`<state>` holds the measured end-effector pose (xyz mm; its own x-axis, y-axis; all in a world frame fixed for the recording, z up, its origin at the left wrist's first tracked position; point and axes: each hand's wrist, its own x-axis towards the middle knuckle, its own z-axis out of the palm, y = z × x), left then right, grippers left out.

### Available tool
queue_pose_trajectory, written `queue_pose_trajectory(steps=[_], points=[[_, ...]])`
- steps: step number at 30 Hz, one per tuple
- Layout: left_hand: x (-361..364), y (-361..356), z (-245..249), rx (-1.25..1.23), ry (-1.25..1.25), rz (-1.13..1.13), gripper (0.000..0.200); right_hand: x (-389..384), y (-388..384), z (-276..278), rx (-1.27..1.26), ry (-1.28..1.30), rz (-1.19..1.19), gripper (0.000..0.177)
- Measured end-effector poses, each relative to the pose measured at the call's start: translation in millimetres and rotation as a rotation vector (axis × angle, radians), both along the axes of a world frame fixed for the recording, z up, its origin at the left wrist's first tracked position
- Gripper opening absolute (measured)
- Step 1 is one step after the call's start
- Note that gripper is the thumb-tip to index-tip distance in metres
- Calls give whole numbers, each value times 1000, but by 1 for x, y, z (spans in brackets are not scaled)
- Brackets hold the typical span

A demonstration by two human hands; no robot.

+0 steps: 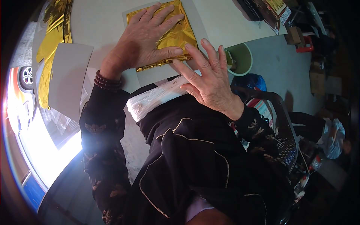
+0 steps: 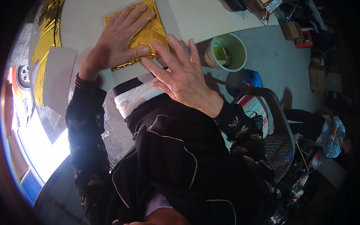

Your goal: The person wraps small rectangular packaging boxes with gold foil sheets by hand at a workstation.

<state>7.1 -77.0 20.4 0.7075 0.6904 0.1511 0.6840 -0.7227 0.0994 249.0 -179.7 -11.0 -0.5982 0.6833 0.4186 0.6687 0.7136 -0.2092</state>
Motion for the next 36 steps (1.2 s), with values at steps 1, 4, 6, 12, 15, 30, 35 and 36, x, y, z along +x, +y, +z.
queue_pose_trajectory(steps=[1, 4, 6, 12, 15, 30, 35, 36], points=[[0, 0, 0, 0, -3, -5, 96, 0, 0, 0, -4, -8, -4, 75], [0, 0, 3, -3, -10, -15, 96, 0, 2, -2, -10, -28, -12, 75], [1, -1, 4, -7, -13, -14, 95, -1, 2, -2, -9, -40, -15, 74], [0, -1, 3, -5, -26, -12, 90, 1, 4, 1, -9, -28, -6, 74], [-4, 5, -16, 145, -78, -8, 84, 0, 5, 1, -5, -26, 2, 72], [-8, 8, -17, 107, -110, -47, 92, 1, 0, 10, -27, -83, -82, 53], [-6, 6, -13, 96, -124, -50, 95, 4, -1, 6, -21, -63, -112, 58], [-5, 5, -12, 93, -123, -50, 96, 4, -2, 5, -18, -57, -121, 59]])
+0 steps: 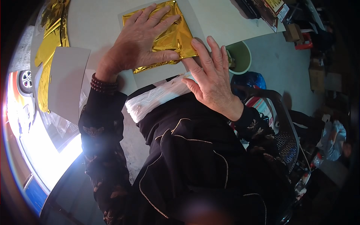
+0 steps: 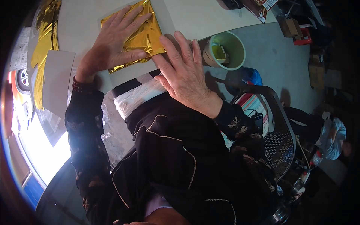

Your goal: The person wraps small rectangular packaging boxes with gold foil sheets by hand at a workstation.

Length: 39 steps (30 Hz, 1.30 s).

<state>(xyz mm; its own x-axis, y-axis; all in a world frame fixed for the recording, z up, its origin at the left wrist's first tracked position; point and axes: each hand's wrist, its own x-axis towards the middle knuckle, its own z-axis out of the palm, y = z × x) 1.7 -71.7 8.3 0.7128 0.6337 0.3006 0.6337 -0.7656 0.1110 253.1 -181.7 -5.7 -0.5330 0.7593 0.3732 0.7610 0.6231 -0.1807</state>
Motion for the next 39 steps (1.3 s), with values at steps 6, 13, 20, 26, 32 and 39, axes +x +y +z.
queue_pose_trajectory(steps=[6, 13, 20, 26, 32, 39], points=[[3, -3, -4, 0, -31, 39, 101, 3, -3, -2, 14, 58, 20, 68], [5, -5, 1, 17, 1, 56, 103, 16, -2, 4, 15, 218, 95, 66], [6, -6, -4, 7, -46, 60, 103, 2, 18, 11, 8, -82, 106, 80], [5, -6, -4, 16, -33, 62, 104, 10, 18, 7, 0, -127, 8, 94], [5, -7, -3, 21, -26, 66, 104, 8, 21, 17, -19, -10, 75, 99], [6, -5, -5, 52, -85, 82, 106, -19, 48, 16, -77, -109, 231, 105]])
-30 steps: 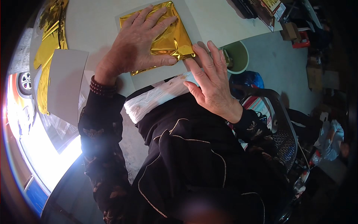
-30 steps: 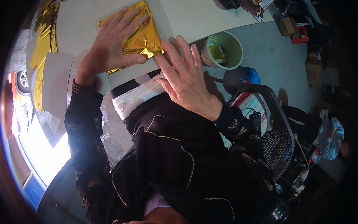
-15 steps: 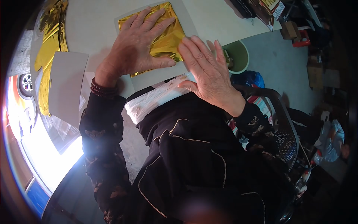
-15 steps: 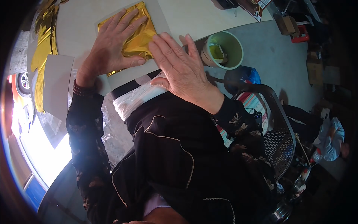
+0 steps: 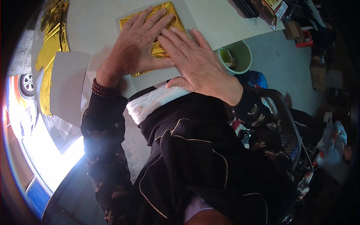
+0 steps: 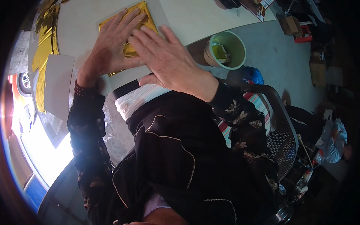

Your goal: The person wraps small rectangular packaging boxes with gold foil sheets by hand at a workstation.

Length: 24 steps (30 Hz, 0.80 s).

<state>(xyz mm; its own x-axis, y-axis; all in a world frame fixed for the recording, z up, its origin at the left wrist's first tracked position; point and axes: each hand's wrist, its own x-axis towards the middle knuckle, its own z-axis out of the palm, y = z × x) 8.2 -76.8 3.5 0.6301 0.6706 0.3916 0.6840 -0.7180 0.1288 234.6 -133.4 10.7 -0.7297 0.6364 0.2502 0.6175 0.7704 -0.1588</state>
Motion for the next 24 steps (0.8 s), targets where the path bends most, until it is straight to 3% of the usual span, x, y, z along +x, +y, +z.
queue_pose_trajectory(steps=[6, 12, 18, 24], points=[[-12, 3, -3, -34, -77, -128, 97, 3, 1, -4, 4, -17, -32, 104], [-12, -4, 1, 8, 62, -66, 90, 4, 0, -4, 5, 4, -31, 102], [-19, -9, 4, -17, 0, -81, 92, 4, 1, -8, 19, -30, -43, 106], [-25, -13, -6, 32, 28, 56, 80, 4, -2, -3, -22, -18, -59, 104]])
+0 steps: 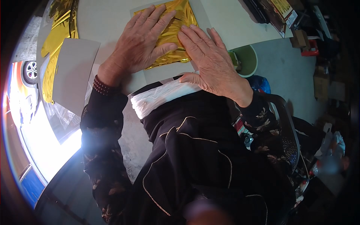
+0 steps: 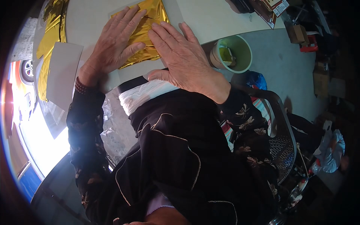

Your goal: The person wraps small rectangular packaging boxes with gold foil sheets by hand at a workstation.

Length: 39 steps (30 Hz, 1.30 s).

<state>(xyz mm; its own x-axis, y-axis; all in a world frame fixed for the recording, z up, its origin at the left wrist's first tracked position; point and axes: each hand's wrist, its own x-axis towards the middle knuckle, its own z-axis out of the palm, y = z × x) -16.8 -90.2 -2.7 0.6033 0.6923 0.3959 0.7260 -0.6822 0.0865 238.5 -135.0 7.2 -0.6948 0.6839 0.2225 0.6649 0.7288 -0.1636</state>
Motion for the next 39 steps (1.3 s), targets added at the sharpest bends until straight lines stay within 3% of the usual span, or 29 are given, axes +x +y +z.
queue_pose_trajectory(steps=[6, 9, 12, 15, 33, 39], points=[[1, 0, 6, 22, 152, 24, 75, -2, -5, 4, -74, 150, -8, 88], [1, -4, 23, -156, 168, 2, 81, 2, -20, 11, 74, 196, 49, 74], [3, -6, 28, -188, 97, -6, 74, 4, -36, 9, 107, 200, 99, 62], [3, -6, 28, -172, 96, -15, 72, 4, -39, 1, 144, 89, 95, 63], [4, -4, 29, -172, 123, -24, 76, -11, -29, -5, 68, 51, -6, 72], [0, -1, 13, -19, 66, -54, 80, -5, -30, -4, 66, 57, -37, 61]])
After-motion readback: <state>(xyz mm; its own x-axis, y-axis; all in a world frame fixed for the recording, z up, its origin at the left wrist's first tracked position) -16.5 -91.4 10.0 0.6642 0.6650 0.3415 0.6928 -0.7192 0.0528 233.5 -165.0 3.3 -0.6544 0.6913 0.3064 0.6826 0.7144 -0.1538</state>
